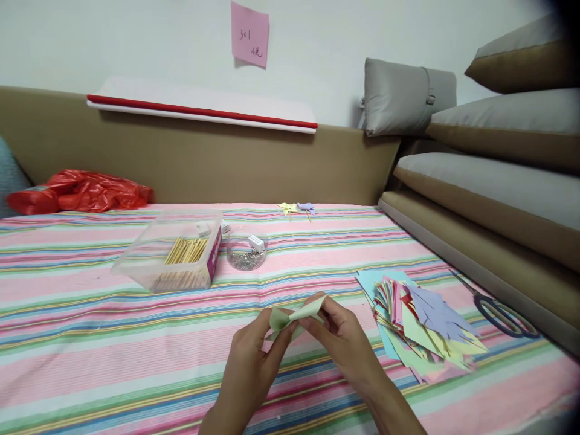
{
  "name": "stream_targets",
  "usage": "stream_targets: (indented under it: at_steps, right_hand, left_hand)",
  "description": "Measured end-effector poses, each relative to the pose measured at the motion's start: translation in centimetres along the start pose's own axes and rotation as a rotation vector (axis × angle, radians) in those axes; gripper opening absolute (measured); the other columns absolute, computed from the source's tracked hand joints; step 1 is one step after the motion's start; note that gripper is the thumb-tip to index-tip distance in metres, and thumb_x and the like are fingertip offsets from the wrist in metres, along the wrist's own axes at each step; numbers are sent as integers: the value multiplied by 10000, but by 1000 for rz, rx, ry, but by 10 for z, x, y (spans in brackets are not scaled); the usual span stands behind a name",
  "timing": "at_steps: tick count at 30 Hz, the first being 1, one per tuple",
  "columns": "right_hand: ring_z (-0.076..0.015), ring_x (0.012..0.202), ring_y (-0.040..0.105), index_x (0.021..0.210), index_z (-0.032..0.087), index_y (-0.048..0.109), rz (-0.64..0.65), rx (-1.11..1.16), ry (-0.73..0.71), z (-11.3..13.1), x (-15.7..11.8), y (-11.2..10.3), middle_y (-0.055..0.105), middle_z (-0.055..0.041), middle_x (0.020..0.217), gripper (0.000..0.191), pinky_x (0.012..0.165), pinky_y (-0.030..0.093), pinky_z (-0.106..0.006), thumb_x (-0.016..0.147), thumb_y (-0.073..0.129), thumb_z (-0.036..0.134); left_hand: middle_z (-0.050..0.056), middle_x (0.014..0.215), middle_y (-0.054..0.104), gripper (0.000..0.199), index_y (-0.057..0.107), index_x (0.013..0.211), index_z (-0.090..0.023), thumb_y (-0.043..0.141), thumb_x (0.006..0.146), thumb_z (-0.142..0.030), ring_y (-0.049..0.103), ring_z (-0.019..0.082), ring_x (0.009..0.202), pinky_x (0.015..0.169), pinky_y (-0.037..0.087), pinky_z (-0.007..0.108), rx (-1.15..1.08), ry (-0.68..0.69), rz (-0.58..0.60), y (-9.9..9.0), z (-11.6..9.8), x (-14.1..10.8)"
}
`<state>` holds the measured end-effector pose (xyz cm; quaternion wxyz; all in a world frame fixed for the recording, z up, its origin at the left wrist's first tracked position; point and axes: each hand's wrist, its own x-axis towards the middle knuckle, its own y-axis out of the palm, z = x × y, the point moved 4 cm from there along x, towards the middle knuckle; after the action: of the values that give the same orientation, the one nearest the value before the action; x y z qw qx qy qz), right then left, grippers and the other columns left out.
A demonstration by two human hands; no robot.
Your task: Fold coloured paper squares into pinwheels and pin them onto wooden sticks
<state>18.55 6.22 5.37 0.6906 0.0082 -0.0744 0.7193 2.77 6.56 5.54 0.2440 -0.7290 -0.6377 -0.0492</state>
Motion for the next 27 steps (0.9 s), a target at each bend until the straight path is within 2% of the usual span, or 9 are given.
stream_targets:
  at_steps: [6,10,13,15,19,22,27]
  right_hand:
    - [-148,669,437,833,211,642,-9,10,-17,-6,1,1,500,10,729,302,599,366,-263,867,653,510]
    - [-143,666,411,833,213,620,-1,32,-14,-8,1,2,461,21,728,268,609,347,-266,887,643,474]
    - [-146,687,418,855,215,629,-5,34,-47,-6,1,3,478,13,772,220,622,346,-271,906,634,430]
    - [-147,695,428,867,222,643,-16,13,-109,-4,0,3,496,3,812,183,626,353,-277,926,615,393]
    - [-178,819,550,940,257,662,-23,-49,-287,1,-3,0,561,-26,923,76,695,428,-299,940,602,303]
    - [-196,871,598,967,272,672,-33,-161,-396,4,-7,-2,596,-34,933,78,741,462,-326,931,609,243]
    - [-208,887,601,983,297,676,-77,-288,-514,9,-13,-4,616,-37,936,159,737,478,-338,926,587,178]
  left_hand:
    - [0,817,721,117,665,951,-248,553,932,-220,649,151,687,541,473,184,101,100,33,-1,-1,0]
    - [3,821,731,153,654,1030,-260,537,947,-206,677,157,705,478,452,174,158,150,48,-1,2,-1]
    - [-8,851,743,152,635,1029,-267,564,938,-168,691,155,743,554,490,188,206,225,17,-2,2,-1]
    - [-11,893,747,195,616,1056,-273,572,931,-130,698,152,789,640,517,204,225,277,-5,-4,0,-2]
    - [17,1007,743,268,587,1102,-259,551,923,-64,695,165,920,778,533,250,231,401,20,-7,-6,-3]
    - [33,1027,741,261,582,1079,-247,559,910,-49,690,179,956,807,532,275,226,447,38,-10,-10,-2]
    - [51,1058,740,266,583,1113,-239,579,911,-67,690,193,968,832,526,304,252,496,39,-14,-12,0]
